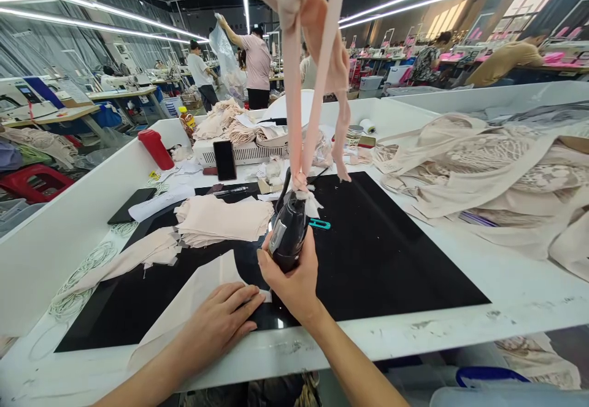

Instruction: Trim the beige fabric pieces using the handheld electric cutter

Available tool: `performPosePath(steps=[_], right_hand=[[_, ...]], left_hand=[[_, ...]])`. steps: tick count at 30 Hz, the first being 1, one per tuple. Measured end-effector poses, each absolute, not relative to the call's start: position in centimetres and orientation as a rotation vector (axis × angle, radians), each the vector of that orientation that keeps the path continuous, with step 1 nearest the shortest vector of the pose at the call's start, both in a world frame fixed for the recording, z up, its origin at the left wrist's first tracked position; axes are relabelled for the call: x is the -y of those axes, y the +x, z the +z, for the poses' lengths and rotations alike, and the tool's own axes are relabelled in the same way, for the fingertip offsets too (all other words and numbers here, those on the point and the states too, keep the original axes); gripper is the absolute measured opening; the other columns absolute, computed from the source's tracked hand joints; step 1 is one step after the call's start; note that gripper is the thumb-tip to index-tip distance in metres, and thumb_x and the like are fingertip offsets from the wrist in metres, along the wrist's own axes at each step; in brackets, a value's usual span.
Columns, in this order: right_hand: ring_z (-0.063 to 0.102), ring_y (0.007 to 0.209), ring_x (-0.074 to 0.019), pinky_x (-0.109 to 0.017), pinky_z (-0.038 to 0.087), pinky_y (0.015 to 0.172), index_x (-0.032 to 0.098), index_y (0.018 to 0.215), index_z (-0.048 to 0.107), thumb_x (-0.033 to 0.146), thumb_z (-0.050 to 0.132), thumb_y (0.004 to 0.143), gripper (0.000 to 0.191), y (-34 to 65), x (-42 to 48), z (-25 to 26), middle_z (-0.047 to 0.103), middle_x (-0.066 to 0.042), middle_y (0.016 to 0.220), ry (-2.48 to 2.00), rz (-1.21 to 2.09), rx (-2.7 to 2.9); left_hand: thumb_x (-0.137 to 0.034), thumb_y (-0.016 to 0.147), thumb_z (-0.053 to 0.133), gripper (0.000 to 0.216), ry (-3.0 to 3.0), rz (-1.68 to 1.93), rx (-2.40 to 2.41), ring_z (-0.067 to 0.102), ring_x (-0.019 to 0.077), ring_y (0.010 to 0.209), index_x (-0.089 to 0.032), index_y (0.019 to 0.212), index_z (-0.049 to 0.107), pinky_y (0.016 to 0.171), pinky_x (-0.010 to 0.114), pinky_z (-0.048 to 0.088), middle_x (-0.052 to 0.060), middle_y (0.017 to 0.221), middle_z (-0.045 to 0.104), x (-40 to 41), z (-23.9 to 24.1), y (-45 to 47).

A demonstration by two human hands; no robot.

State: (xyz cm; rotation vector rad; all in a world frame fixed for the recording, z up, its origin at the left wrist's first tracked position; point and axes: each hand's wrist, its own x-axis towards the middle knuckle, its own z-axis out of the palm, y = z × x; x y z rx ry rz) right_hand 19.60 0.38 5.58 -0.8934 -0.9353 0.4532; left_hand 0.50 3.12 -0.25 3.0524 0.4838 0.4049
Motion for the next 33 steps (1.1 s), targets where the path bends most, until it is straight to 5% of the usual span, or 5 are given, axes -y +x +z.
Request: performPosePath(steps=[18,33], right_hand=[[0.065,0.057,-0.0108,-0.024,0.060,0.057,0.026,0.109,0.052,0.016,0.075,0.081,0.037,19.33,-0.35,5.44,0.069,0.005,0.080,-0.907,0.437,0.940],[0.066,0.057,-0.0107,-0.025,0.060,0.059,0.027,0.108,0.054,0.015,0.076,0.080,0.038,19.46,-0.18,5.99,0.070,0.006,0.081,-0.914,0.417,0.926]], left_hand=[[-0.035,0.112,0.047,0.037,3.099,0.434,-0.469,0.063,0.0260,0.120,-0.019,0.145,0.055,0.097,0.042,0.055,0.009,0.140,0.066,-3.24,-0.45,0.31],[-0.031,0.112,0.046,0.032,3.079,0.459,-0.448,0.066,0.0269,0.113,-0.013,0.136,0.059,0.098,0.041,0.056,0.010,0.126,0.070,-3.50,-0.62,0.32]])
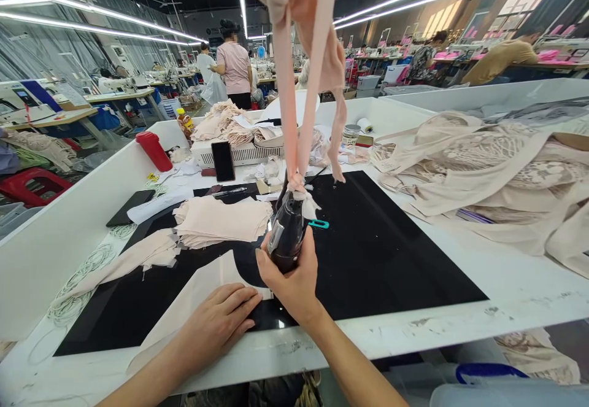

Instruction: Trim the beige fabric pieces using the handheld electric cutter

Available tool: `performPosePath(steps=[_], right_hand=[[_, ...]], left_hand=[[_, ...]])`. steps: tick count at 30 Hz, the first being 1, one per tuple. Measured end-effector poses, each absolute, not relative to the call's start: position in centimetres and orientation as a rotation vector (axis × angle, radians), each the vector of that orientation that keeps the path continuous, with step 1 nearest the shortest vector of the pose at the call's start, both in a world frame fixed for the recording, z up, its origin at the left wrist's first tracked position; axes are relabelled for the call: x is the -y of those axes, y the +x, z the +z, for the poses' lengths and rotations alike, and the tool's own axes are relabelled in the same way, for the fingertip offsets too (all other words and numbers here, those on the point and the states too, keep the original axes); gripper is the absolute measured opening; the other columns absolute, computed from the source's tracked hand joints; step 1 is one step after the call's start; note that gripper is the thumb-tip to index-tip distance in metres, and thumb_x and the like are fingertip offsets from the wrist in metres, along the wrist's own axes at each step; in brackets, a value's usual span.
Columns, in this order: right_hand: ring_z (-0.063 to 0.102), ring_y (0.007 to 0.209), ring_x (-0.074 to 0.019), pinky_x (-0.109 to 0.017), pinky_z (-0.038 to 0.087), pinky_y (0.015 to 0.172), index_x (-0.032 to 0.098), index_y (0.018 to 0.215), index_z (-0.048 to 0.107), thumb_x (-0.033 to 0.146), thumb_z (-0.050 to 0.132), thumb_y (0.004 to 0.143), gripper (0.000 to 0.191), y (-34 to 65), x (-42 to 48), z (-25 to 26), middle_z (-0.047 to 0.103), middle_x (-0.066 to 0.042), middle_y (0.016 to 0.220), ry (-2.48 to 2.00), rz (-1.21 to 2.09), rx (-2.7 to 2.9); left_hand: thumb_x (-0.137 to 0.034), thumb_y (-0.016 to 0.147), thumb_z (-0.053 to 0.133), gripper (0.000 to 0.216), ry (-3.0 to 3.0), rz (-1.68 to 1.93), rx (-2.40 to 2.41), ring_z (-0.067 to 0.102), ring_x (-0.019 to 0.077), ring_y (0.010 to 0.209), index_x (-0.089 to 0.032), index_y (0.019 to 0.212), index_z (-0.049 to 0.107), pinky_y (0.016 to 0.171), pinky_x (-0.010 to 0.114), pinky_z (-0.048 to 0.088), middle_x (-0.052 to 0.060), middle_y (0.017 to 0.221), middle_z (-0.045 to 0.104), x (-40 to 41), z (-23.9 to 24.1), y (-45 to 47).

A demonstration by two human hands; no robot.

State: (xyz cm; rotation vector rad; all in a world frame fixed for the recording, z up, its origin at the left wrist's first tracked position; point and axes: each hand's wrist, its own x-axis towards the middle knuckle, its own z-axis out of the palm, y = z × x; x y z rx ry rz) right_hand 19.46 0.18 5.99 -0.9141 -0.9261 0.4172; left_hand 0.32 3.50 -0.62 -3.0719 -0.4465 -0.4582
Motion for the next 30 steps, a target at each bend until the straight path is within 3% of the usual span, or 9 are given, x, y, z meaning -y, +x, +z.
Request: performPosePath(steps=[19,26,30], right_hand=[[0.065,0.058,-0.0125,-0.027,0.059,0.058,0.027,0.111,0.052,0.020,0.076,0.081,0.039,19.5,-0.6,4.9,0.068,0.005,0.082,-0.999,0.340,0.936],[0.064,0.060,-0.0129,-0.029,0.058,0.060,0.026,0.111,0.053,0.025,0.072,0.087,0.031,19.5,-0.5,5.2,0.066,0.004,0.082,-1.051,0.365,0.908],[0.065,0.058,-0.0117,-0.028,0.060,0.061,0.027,0.112,0.054,0.018,0.074,0.084,0.036,19.5,-0.1,5.8,0.067,0.006,0.081,-0.965,0.408,0.885]], left_hand=[[-0.030,0.110,0.050,0.033,-3.134,-0.452,0.428,0.064,0.0279,0.113,-0.013,0.137,0.058,0.094,0.043,0.057,0.011,0.127,0.069,-3.8,-0.6,0.4],[-0.032,0.111,0.047,0.034,-3.159,-0.433,0.438,0.063,0.0294,0.116,-0.014,0.139,0.056,0.095,0.044,0.057,0.011,0.130,0.068,-3.8,-0.6,0.3],[-0.031,0.111,0.049,0.034,-3.164,-0.456,0.433,0.063,0.0288,0.115,-0.014,0.139,0.056,0.096,0.044,0.058,0.010,0.130,0.069,-3.9,-0.6,0.3]])
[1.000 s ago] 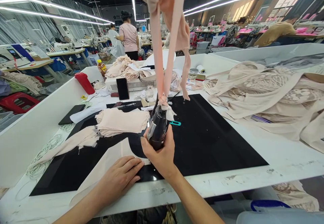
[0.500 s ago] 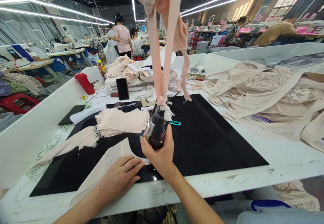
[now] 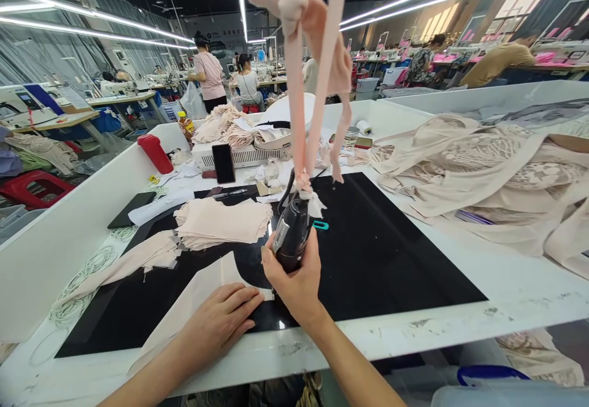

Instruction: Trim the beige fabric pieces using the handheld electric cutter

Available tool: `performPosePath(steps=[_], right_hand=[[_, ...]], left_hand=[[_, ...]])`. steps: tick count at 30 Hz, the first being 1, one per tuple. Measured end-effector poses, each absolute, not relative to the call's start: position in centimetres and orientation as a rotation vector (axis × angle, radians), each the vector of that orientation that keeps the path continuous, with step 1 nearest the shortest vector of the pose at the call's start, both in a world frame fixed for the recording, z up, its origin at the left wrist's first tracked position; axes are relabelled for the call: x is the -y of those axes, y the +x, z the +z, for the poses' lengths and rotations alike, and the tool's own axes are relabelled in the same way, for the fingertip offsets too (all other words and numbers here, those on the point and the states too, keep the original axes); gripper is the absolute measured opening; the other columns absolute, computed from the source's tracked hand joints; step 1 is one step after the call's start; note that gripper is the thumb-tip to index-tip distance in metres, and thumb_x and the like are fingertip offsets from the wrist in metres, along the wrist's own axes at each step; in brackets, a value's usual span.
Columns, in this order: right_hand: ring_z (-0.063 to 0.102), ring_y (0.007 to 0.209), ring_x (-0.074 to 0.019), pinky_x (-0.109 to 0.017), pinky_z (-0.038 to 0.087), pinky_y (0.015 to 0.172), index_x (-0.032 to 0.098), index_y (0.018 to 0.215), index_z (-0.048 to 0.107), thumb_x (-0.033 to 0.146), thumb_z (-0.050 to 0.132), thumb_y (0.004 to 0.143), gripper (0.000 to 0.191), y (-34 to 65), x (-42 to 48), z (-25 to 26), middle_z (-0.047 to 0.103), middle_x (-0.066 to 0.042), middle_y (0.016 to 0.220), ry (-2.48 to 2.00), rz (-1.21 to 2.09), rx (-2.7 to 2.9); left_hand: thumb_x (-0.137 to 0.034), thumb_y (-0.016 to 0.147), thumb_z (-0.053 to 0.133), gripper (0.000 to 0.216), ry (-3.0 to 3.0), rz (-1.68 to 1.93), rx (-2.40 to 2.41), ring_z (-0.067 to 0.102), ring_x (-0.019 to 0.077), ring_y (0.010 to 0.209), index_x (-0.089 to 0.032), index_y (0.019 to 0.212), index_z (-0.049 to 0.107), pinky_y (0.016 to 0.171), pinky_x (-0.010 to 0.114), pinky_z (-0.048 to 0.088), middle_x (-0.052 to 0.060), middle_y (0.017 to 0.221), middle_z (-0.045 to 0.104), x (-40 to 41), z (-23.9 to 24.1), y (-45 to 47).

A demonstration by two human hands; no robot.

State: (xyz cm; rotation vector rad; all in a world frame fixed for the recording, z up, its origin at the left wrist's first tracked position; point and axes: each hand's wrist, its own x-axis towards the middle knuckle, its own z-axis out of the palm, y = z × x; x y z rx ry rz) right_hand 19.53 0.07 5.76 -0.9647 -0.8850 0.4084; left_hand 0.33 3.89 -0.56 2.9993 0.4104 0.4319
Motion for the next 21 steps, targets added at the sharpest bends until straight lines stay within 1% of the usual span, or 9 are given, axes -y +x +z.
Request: performPosePath(steps=[4,9,16,21], right_hand=[[0.066,0.057,-0.0105,-0.024,0.059,0.058,0.028,0.107,0.055,0.013,0.074,0.082,0.035,19.4,0.2,5.9,0.069,0.007,0.080,-0.896,0.424,0.885],[0.067,0.058,-0.0100,-0.023,0.059,0.058,0.027,0.104,0.056,0.013,0.074,0.083,0.031,19.3,0.2,5.4,0.070,0.005,0.081,-0.916,0.430,0.908],[0.065,0.055,-0.0118,-0.024,0.058,0.055,0.026,0.113,0.056,0.020,0.077,0.084,0.036,19.6,0.1,4.8,0.069,0.004,0.078,-0.955,0.414,0.898],[0.065,0.056,-0.0115,-0.024,0.058,0.056,0.027,0.114,0.056,0.020,0.075,0.085,0.036,19.9,0.1,4.5,0.069,0.004,0.078,-0.981,0.389,0.914]], left_hand=[[-0.029,0.110,0.052,0.034,2.998,0.435,-0.400,0.063,0.0289,0.115,-0.013,0.139,0.057,0.096,0.045,0.058,0.010,0.130,0.069,-3.9,-0.6,0.3],[-0.028,0.110,0.051,0.032,2.989,0.450,-0.411,0.064,0.0272,0.113,-0.015,0.138,0.057,0.096,0.043,0.059,0.011,0.129,0.069,-3.8,-0.6,0.4],[-0.010,0.106,0.049,0.030,2.879,0.577,-0.396,0.066,0.0229,0.112,-0.018,0.133,0.060,0.098,0.037,0.058,0.007,0.125,0.071,-5.0,-1.3,1.0],[-0.010,0.106,0.050,0.025,2.845,0.635,-0.416,0.069,0.0222,0.105,-0.020,0.125,0.062,0.091,0.035,0.059,0.005,0.118,0.074,-6.1,-2.1,1.3]])
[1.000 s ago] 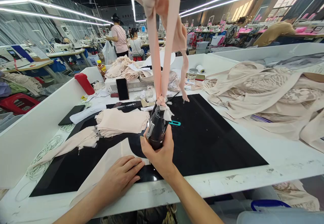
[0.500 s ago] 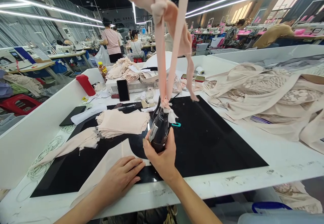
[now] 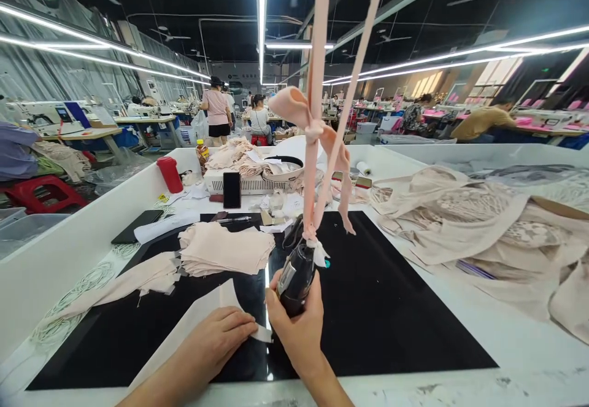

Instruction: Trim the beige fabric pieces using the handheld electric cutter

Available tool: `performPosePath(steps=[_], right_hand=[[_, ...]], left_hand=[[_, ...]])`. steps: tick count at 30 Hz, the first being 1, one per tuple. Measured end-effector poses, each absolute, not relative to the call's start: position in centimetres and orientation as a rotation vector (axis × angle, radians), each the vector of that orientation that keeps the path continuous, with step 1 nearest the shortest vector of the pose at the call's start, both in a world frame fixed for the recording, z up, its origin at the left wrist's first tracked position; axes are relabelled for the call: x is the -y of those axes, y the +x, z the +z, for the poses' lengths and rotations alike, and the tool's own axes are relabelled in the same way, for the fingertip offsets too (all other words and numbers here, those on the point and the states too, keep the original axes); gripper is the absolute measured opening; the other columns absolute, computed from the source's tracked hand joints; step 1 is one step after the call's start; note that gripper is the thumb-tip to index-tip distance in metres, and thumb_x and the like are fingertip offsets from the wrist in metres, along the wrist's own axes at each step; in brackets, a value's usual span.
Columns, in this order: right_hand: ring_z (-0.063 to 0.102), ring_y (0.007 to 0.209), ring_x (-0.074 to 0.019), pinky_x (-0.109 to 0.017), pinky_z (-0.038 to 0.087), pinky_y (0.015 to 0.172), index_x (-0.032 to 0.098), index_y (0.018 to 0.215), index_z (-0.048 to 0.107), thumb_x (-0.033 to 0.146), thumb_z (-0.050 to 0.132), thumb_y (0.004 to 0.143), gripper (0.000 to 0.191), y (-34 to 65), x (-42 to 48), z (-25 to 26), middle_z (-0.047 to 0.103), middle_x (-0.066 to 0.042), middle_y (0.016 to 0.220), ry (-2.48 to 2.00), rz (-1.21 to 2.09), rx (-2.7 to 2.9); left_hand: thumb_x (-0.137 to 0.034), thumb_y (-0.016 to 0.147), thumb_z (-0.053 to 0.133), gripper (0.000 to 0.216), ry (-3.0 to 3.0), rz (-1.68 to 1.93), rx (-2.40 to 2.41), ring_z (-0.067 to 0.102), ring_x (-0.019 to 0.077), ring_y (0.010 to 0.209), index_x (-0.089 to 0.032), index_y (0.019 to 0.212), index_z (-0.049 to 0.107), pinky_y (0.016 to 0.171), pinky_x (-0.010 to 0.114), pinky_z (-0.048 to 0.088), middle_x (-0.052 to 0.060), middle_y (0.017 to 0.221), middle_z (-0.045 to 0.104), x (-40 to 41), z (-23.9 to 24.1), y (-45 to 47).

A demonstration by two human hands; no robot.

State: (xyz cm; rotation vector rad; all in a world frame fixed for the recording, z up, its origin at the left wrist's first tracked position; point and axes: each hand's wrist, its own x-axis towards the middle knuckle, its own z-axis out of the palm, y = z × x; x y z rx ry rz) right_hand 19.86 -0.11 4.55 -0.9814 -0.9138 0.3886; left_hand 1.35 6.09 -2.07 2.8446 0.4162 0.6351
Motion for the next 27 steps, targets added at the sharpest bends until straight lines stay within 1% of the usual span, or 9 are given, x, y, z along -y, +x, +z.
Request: performPosePath(steps=[5,8,13,18,23,27], right_hand=[[0.064,0.058,-0.0128,-0.026,0.058,0.058,0.026,0.119,0.055,0.022,0.076,0.086,0.040,20.2,0.3,4.1,0.068,0.003,0.081,-0.988,0.422,0.920],[0.065,0.061,-0.0133,-0.027,0.059,0.060,0.026,0.119,0.054,0.023,0.076,0.086,0.040,20.3,0.4,4.1,0.068,0.003,0.082,-1.004,0.406,0.925],[0.064,0.059,-0.0126,-0.027,0.059,0.060,0.026,0.118,0.056,0.021,0.076,0.085,0.038,20.2,0.6,4.8,0.067,0.004,0.080,-0.979,0.399,0.929],[0.064,0.060,-0.0132,-0.028,0.059,0.058,0.026,0.118,0.056,0.019,0.076,0.084,0.040,20.1,0.6,5.2,0.067,0.004,0.081,-0.952,0.416,0.930],[0.065,0.060,-0.0128,-0.027,0.058,0.059,0.027,0.119,0.055,0.017,0.075,0.085,0.041,20.2,0.7,5.3,0.067,0.004,0.081,-0.923,0.448,0.940],[0.065,0.059,-0.0127,-0.028,0.059,0.060,0.026,0.118,0.055,0.018,0.077,0.083,0.042,20.3,0.8,5.4,0.067,0.004,0.081,-0.923,0.450,0.935]], left_hand=[[-0.017,0.110,0.047,0.019,2.853,0.715,-0.421,0.071,0.0213,0.099,-0.020,0.119,0.064,0.088,0.035,0.059,0.004,0.111,0.075,-6.6,-2.2,1.6],[-0.019,0.112,0.045,0.022,2.856,0.741,-0.435,0.072,0.0201,0.098,-0.019,0.114,0.067,0.087,0.033,0.059,0.005,0.109,0.076,-6.6,-2.1,1.6],[-0.018,0.111,0.047,0.024,2.862,0.744,-0.441,0.072,0.0198,0.100,-0.019,0.110,0.070,0.087,0.033,0.059,0.006,0.111,0.076,-6.5,-1.6,1.5],[-0.016,0.109,0.051,0.020,2.878,0.721,-0.424,0.072,0.0200,0.100,-0.018,0.111,0.070,0.087,0.034,0.059,0.007,0.113,0.075,-6.4,-1.3,1.4],[-0.015,0.108,0.052,0.018,2.887,0.742,-0.422,0.072,0.0205,0.097,-0.018,0.108,0.069,0.084,0.034,0.058,0.007,0.111,0.075,-6.2,-1.0,1.5],[-0.014,0.108,0.051,0.019,2.885,0.724,-0.441,0.072,0.0205,0.095,-0.017,0.105,0.069,0.082,0.033,0.058,0.006,0.107,0.075,-6.0,-0.7,1.7]])
